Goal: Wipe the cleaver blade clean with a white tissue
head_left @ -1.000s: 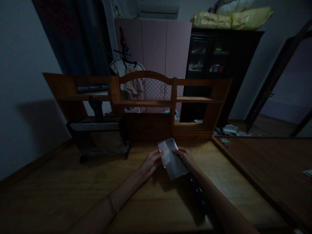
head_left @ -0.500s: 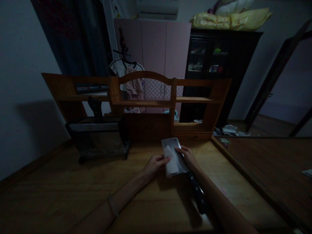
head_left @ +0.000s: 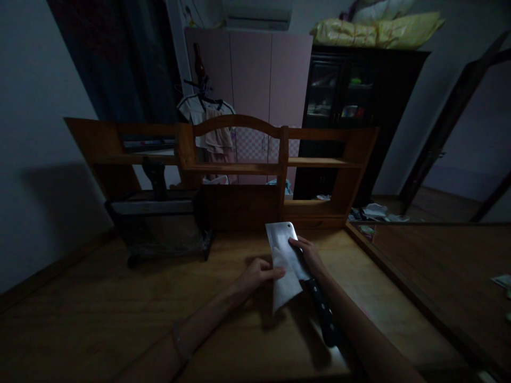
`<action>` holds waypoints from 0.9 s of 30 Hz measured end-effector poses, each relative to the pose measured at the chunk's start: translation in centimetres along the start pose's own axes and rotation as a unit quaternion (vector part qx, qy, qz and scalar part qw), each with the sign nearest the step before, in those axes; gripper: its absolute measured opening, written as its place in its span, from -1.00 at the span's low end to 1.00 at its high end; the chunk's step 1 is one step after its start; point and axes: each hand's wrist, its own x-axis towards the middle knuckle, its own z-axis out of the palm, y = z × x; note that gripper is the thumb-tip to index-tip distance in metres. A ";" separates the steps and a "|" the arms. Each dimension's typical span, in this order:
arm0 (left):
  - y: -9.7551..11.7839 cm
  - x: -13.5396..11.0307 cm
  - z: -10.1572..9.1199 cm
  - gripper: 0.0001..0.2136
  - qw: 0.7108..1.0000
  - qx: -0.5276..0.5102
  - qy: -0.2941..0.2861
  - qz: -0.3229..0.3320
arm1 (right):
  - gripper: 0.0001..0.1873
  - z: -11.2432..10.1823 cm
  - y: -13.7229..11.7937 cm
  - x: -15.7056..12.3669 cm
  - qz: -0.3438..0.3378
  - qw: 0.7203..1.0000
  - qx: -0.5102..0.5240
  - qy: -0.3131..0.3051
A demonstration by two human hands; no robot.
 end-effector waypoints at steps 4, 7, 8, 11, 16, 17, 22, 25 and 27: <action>-0.2 0.2 0.1 -0.64 0.999 -0.018 0.028 0.025 | -0.69 0.0 0.2 0.2 0.027 0.998 0.044 -0.032; -0.2 0.5 -0.2 -0.66 0.997 -0.027 0.060 0.047 | -0.70 0.2 -0.1 0.1 0.047 0.996 0.063 -0.049; -0.2 0.6 -0.3 -0.66 0.996 -0.030 0.068 0.051 | -0.70 0.3 -0.2 0.0 0.052 0.995 0.068 -0.054; -0.1 1.0 -0.7 -0.68 0.992 -0.060 0.098 0.055 | -0.69 0.5 -0.5 -0.1 0.063 0.992 0.076 -0.072; -0.3 1.9 -1.8 -0.66 0.978 -0.123 0.162 0.050 | -0.69 0.5 -0.5 -0.3 0.070 0.990 0.059 -0.104; -0.3 2.1 -2.1 -0.66 0.974 -0.132 0.175 0.056 | -0.70 0.5 -0.5 -0.3 0.071 0.990 0.053 -0.110; 0.0 2.7 -3.6 -0.69 0.951 -0.170 0.244 0.086 | -0.71 0.7 -0.6 -0.7 0.077 0.988 0.039 -0.131; 0.3 2.6 -4.3 -0.71 0.942 -0.195 0.256 0.090 | -0.69 1.0 -0.7 -0.9 0.087 0.986 0.039 -0.140; 0.4 2.6 -4.4 -0.71 0.942 -0.209 0.247 0.095 | -0.68 1.1 -0.7 -1.0 0.090 0.986 0.041 -0.136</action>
